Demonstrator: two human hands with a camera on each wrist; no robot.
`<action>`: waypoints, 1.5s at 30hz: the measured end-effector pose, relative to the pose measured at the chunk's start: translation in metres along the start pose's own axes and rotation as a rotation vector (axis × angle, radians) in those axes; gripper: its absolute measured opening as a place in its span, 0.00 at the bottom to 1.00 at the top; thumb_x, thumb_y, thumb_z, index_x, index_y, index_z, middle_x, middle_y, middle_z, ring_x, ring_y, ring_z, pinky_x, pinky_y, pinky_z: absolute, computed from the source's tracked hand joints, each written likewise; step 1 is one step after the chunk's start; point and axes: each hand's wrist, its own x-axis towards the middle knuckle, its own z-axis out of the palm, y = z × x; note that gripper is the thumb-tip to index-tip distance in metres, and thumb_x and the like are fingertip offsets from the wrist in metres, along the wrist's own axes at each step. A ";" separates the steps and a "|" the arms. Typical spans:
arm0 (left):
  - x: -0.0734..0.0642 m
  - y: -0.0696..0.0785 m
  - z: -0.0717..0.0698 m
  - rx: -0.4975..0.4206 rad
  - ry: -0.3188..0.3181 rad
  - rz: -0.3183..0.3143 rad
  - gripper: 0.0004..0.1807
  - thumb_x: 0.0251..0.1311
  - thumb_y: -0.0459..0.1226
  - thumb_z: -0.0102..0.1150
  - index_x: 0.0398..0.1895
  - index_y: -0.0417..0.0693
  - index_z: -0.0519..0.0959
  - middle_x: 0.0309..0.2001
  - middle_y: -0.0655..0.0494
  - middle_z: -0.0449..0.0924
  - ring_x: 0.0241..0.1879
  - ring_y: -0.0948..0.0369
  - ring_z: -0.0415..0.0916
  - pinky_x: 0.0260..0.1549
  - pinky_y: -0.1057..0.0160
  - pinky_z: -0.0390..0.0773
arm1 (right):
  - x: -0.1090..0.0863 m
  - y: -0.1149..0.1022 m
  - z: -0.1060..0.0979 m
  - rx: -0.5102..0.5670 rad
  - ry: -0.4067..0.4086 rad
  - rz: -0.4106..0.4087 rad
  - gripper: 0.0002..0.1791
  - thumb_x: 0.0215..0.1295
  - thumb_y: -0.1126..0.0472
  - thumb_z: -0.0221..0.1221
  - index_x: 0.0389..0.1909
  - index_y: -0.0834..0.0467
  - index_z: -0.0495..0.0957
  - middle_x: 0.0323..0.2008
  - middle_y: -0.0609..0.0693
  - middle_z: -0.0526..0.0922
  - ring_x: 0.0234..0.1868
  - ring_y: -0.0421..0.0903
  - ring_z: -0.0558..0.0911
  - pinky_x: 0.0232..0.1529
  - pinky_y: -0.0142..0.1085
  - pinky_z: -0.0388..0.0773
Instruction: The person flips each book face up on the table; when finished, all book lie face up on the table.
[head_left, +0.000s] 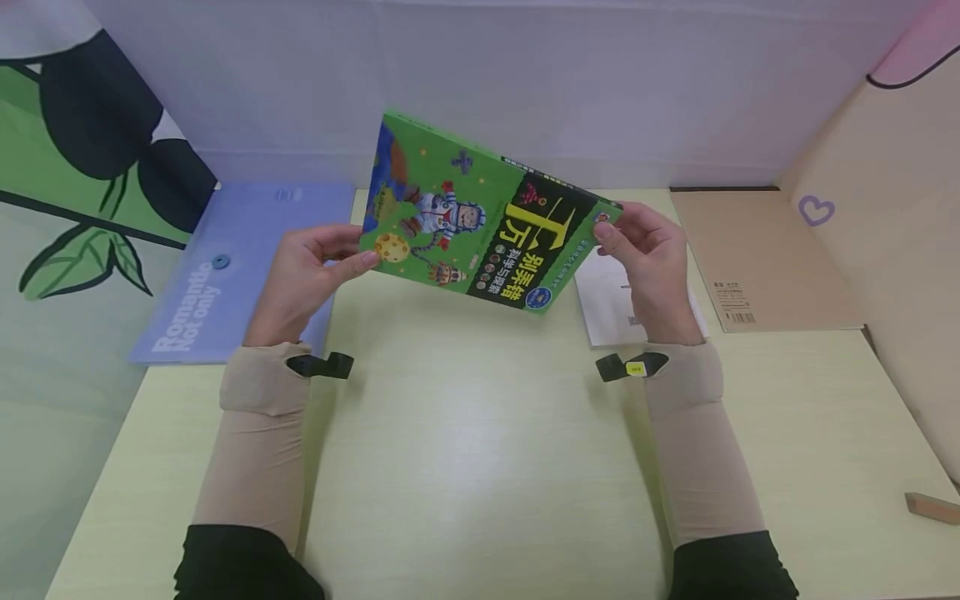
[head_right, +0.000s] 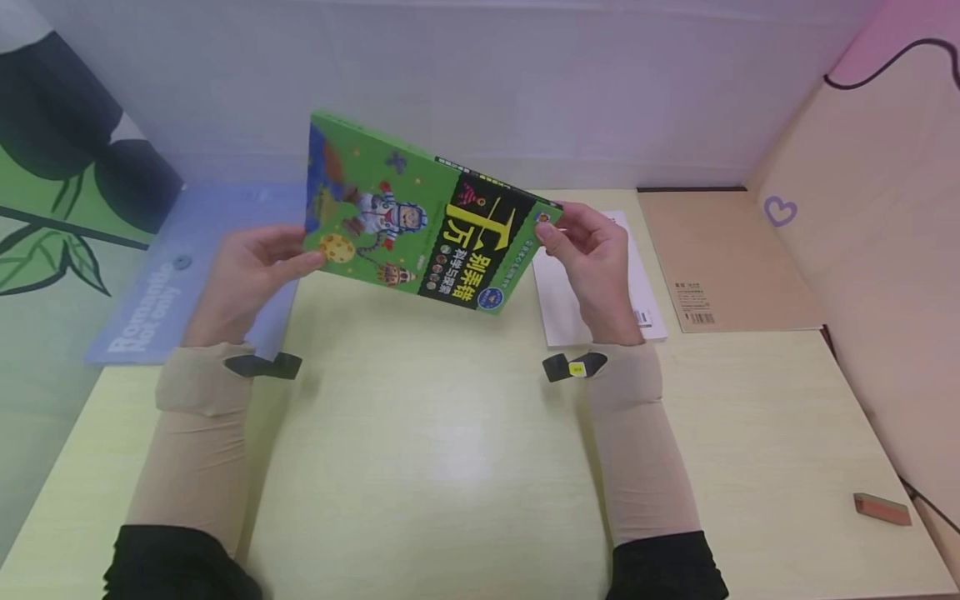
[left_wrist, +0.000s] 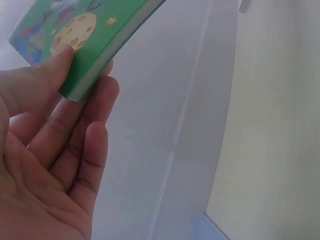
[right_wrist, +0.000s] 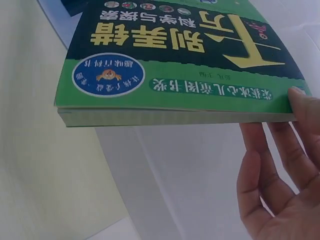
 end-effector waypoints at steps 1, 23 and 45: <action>0.000 0.000 0.000 0.000 0.003 0.003 0.20 0.73 0.35 0.73 0.63 0.35 0.85 0.39 0.73 0.91 0.49 0.59 0.82 0.47 0.64 0.79 | 0.000 0.000 0.000 0.000 0.000 -0.007 0.20 0.72 0.80 0.62 0.44 0.52 0.91 0.37 0.44 0.91 0.35 0.40 0.85 0.40 0.30 0.83; -0.001 0.001 0.004 0.012 0.046 0.038 0.15 0.69 0.35 0.76 0.58 0.48 0.92 0.43 0.68 0.92 0.50 0.55 0.81 0.44 0.60 0.76 | 0.001 0.003 -0.001 -0.006 -0.025 -0.088 0.22 0.71 0.83 0.61 0.46 0.53 0.91 0.40 0.44 0.92 0.40 0.40 0.88 0.48 0.31 0.84; 0.000 -0.002 0.001 -0.025 0.008 0.060 0.16 0.71 0.34 0.74 0.60 0.43 0.90 0.40 0.63 0.94 0.47 0.59 0.85 0.49 0.63 0.79 | 0.000 0.003 -0.003 -0.023 -0.023 -0.033 0.14 0.77 0.74 0.63 0.52 0.55 0.90 0.40 0.46 0.91 0.35 0.42 0.85 0.40 0.29 0.83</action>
